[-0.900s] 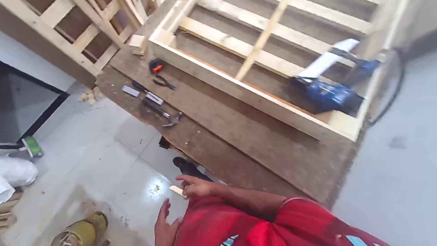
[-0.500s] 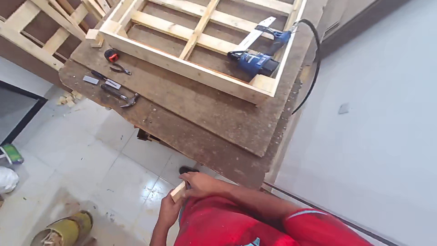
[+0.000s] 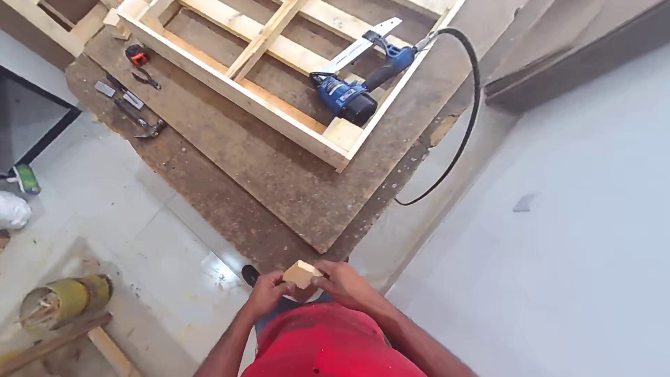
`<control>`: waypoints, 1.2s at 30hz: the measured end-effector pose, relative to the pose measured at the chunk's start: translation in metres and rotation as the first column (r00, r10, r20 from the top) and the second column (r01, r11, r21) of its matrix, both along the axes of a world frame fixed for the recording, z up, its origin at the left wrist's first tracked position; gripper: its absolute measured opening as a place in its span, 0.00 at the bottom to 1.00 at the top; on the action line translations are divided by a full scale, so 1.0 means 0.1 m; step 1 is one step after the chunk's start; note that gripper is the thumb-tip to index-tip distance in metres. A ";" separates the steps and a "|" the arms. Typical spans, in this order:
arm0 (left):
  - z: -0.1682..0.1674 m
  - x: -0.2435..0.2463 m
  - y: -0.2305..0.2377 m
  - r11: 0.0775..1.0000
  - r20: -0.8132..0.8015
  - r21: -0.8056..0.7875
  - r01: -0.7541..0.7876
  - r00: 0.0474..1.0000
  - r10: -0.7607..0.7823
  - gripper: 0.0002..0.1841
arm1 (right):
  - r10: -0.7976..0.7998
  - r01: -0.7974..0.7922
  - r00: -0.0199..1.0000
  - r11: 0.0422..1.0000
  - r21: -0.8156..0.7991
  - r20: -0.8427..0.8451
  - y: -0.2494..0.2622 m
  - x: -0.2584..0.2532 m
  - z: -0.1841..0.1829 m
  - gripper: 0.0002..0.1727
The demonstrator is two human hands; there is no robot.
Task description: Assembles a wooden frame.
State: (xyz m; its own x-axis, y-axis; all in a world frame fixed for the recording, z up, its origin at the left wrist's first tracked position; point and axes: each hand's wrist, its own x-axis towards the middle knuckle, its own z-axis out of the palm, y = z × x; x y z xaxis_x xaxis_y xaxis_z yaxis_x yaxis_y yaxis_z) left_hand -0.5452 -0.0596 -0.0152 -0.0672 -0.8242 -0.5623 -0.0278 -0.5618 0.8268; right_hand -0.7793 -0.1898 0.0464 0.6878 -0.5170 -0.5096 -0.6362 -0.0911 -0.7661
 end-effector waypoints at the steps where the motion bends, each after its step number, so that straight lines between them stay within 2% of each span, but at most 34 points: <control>1: 0.01 -0.29 -0.17 1.000 0.055 -0.021 0.014 0.998 -0.013 0.12 | -0.060 0.060 0.998 0.998 0.007 0.016 -0.13 -0.33 -0.03 0.16; 3: 0.11 -0.81 -0.50 0.995 0.071 -0.086 -0.055 0.996 0.061 0.14 | -0.159 0.158 0.987 0.987 0.014 0.039 -0.44 -0.83 -0.02 0.15; 6: 0.24 -1.42 -0.89 0.977 -0.048 -0.156 -0.148 0.989 0.142 0.12 | -0.297 0.299 0.950 0.954 -0.007 0.097 -1.06 -1.33 0.22 0.13; 9: 0.27 -1.59 -1.12 0.976 0.007 -0.189 -0.105 0.994 0.108 0.11 | -0.325 0.348 0.920 0.935 -0.073 0.219 -1.73 -1.51 0.41 0.13; 11: 0.28 -1.52 -1.26 0.967 0.077 -0.188 -0.172 0.979 0.189 0.11 | -0.299 0.339 0.917 0.933 -0.121 0.263 -2.19 -1.44 0.50 0.15; 14: 0.28 -1.23 -1.52 0.913 0.191 -0.218 -0.346 0.902 0.388 0.10 | -0.250 0.303 0.933 0.934 -0.188 0.259 -2.85 -1.11 0.65 0.16; 16: 0.23 -1.08 -1.75 0.868 0.245 -0.229 -0.441 0.837 0.490 0.11 | -0.248 0.297 0.931 0.941 -0.162 0.267 -3.21 -0.91 0.76 0.13; 20: 0.08 -0.81 -2.41 0.721 0.210 -0.391 -0.572 0.707 0.675 0.11 | -0.211 0.249 0.888 0.968 -0.041 0.408 -3.83 -0.46 0.90 0.10; 23: 0.20 -0.74 -2.98 0.650 0.216 -0.451 -0.611 0.632 0.744 0.12 | -0.158 0.174 0.892 0.985 0.002 0.424 -4.25 -0.25 0.92 0.11; 25: 0.33 -0.70 -3.40 0.638 0.290 -0.419 -0.646 0.571 0.768 0.17 | -0.117 0.130 0.912 0.991 -0.008 0.393 -4.55 -0.09 0.86 0.11; 27: 0.37 -0.58 -3.88 0.600 0.344 -0.380 -0.704 0.494 0.798 0.27 | 0.010 0.039 0.939 0.990 -0.135 0.345 -4.93 0.21 0.76 0.11; 29: 0.29 -0.51 -4.38 0.533 0.405 -0.332 -0.778 0.393 0.825 0.37 | 0.207 -0.121 0.951 0.933 -0.339 0.230 -5.33 0.63 0.69 0.15; 31: 0.25 -0.48 -4.79 0.502 0.527 -0.236 -0.832 0.324 0.786 0.44 | 0.373 -0.275 0.919 0.836 -0.475 0.124 -5.69 1.21 0.58 0.19; 34: 0.20 -0.48 -5.08 0.507 0.704 -0.144 -0.850 0.272 0.656 0.44 | 0.561 -0.439 0.826 0.694 -0.570 0.047 -6.07 2.16 0.39 0.19; 36: 0.14 -0.50 -5.04 0.480 0.704 -0.148 -0.865 0.249 0.665 0.41 | 0.657 -0.508 0.753 0.616 -0.603 0.036 -6.18 2.75 0.17 0.18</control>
State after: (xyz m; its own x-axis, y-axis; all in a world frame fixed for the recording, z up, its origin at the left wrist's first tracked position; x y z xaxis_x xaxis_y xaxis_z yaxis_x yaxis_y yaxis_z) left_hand -0.5955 -0.5638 -0.0011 0.9412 -0.1192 -0.3162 0.1180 -0.7608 0.6381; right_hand -0.5046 -0.8080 0.0630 0.9936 -0.0886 -0.0699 -0.1128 -0.8076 -0.5788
